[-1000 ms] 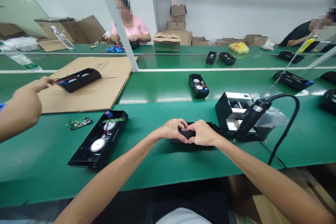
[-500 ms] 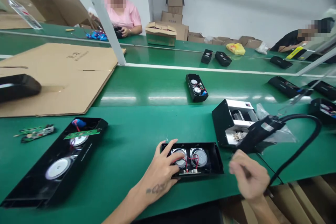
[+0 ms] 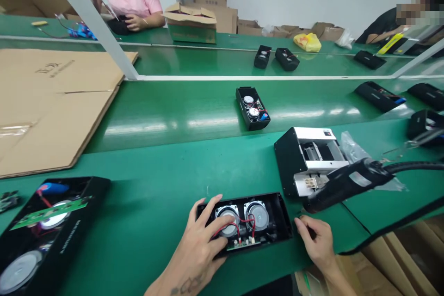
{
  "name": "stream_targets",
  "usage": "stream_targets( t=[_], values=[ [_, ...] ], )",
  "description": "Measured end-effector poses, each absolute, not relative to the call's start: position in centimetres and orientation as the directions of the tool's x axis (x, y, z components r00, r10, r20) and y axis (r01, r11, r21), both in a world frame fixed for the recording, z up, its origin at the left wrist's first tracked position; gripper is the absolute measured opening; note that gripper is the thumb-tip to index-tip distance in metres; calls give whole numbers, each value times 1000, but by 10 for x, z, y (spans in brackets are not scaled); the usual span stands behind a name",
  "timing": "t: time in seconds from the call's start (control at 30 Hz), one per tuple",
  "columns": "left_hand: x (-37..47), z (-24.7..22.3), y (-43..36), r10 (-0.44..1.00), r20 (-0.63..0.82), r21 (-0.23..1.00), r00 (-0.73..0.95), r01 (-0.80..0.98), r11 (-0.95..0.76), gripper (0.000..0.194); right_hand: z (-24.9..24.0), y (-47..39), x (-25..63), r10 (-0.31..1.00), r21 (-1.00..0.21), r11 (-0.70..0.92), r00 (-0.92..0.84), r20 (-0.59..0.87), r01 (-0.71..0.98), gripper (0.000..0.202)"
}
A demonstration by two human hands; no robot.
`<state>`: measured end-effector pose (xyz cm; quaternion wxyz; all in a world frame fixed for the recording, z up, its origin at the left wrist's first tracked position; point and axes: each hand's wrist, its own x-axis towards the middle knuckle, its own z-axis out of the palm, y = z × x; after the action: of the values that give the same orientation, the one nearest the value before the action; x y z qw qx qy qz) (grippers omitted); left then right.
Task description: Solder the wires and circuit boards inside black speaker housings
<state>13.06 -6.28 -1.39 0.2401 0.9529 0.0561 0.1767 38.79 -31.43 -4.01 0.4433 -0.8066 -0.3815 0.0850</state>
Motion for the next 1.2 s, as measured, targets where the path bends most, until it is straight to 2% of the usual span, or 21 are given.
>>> stream_targets(
  t=[0.13, 0.2, 0.37, 0.43, 0.47, 0.53, 0.6, 0.67, 0.8, 0.97, 1.1, 1.2],
  values=[
    [136, -13, -63, 201, 380, 464, 903, 2, -886, 21, -48, -315, 388, 624, -824, -235, 730, 278, 516, 54],
    [136, -13, -63, 197, 397, 459, 896, -9, -888, 21, -54, -317, 388, 551, -845, -200, 770, 322, 496, 49],
    [134, -12, -65, 181, 413, 433, 892, -17, -901, 21, -53, -312, 395, 145, -882, -64, 879, 455, 467, 21],
    [134, -14, -65, 163, 422, 395, 892, -19, -918, 19, -40, -302, 404, 70, -881, -4, 879, 471, 472, 38],
    [134, -16, -65, 148, 432, 367, 890, -24, -930, 17, -31, -295, 410, 94, -892, 29, 887, 453, 452, 47],
    [134, -21, -63, 111, 451, 302, 885, -34, -953, 14, -11, -283, 423, 244, -932, 76, 899, 363, 356, 55],
    [134, -25, -60, 85, 471, 255, 878, -44, -966, 12, 7, -274, 435, 435, -971, 61, 869, 235, 232, 47],
    [134, -29, -56, 78, 476, 242, 876, -45, -969, 11, 18, -272, 442, 491, -982, 31, 853, 176, 185, 36],
    [131, -33, -52, 41, 439, 184, 898, -45, -982, 13, 24, -287, 443, 381, -977, 78, 900, 213, 198, 34],
    [140, -31, -67, 47, 437, 142, 898, -17, -990, 14, 50, -306, 445, 330, -958, 191, 906, 267, 213, 34],
    [157, -30, -86, 150, 454, 230, 878, 47, -972, 15, 84, -292, 451, 202, -885, 349, 897, 392, 309, 38],
    [162, -33, -93, 193, 457, 281, 868, 65, -958, 16, 99, -274, 456, 178, -850, 369, 869, 462, 376, 37]
  ],
)
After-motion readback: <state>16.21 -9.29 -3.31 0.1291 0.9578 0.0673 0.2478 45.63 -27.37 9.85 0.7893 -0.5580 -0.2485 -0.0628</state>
